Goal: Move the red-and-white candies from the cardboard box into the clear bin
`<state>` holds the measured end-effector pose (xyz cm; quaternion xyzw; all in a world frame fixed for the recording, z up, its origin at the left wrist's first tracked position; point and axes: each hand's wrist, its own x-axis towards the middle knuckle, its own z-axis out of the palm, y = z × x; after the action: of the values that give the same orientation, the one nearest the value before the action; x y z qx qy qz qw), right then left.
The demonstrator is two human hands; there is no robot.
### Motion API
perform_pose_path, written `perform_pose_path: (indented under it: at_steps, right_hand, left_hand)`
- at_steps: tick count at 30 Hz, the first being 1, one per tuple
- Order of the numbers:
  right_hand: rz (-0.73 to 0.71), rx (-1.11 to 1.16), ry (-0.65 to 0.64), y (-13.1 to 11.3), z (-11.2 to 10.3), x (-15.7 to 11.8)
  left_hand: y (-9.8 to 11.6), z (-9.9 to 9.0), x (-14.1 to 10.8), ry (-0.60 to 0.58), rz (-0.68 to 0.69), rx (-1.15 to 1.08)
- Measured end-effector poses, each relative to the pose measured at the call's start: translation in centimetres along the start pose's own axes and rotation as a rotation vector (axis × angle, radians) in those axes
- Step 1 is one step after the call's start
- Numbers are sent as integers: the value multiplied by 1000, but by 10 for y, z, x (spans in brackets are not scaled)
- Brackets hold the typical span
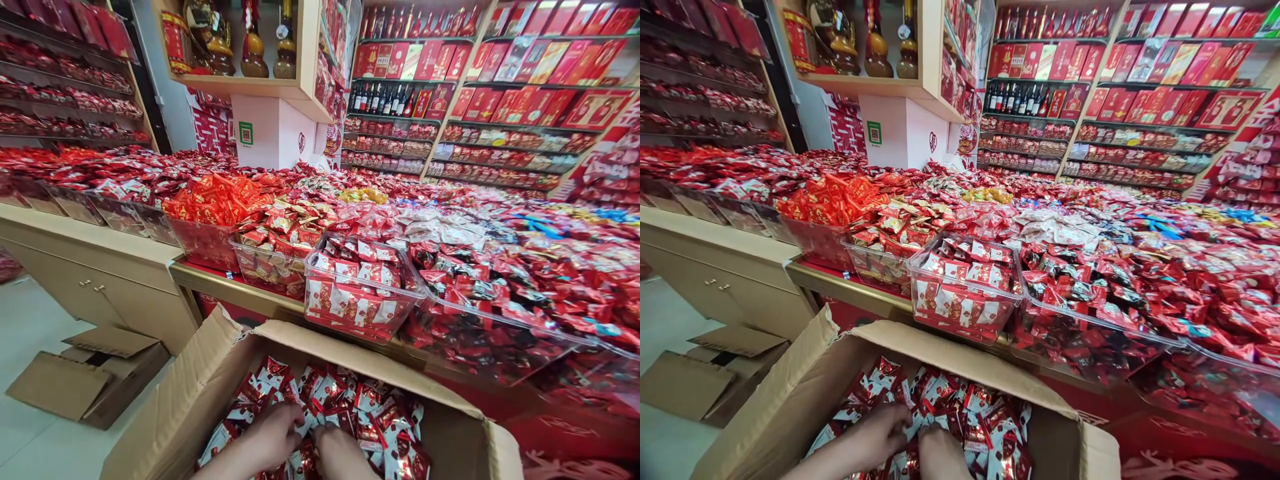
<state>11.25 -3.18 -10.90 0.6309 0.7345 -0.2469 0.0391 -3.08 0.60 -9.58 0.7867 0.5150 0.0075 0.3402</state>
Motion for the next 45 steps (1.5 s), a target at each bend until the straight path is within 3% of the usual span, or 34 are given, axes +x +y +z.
perform_pose_path:
  at_steps: [3, 5, 8, 10, 13, 18, 25, 29, 36, 40, 42, 45]
  right_hand:
    - [-6, 147, 88, 5, -22, -10]
    - [-36, 379, 174, 9, -44, -18]
    - [-87, 772, 196, 16, -69, -28]
    - [-90, 967, 213, 19, -75, -32]
    - [-81, 1160, 277, 19, -72, -35]
    - [-26, 1340, 369, 10, -62, -36]
    - [38, 1734, 467, 5, -49, -32]
    - [64, 1625, 435, 10, -43, -30]
    - [-127, 1349, 361, 6, -46, -35]
    - [-108, 1339, 390, 1, -48, -38]
    - [-140, 1156, 422, 3, -46, -40]
    - [-293, 610, 681, 9, -39, -44]
  left_hand:
    - [8, -7, -1, -4, 109, -192]
    - [16, -13, -2, -46, 163, -355]
    - [26, -23, -6, -55, 164, -532]
    - [32, -28, -7, -76, 120, -618]
    - [39, -32, -9, -37, 63, -782]
    - [46, -32, -13, 139, 73, -794]
    - [52, -25, -13, 179, 41, -1053]
    - [49, -25, -14, 60, -28, -1153]
    - [44, -27, -11, 123, -3, -1093]
    - [44, -26, -16, -16, -70, -1245]
    - [42, -26, -17, -53, -119, -1272]
    - [39, -25, -16, -41, -177, -1298]
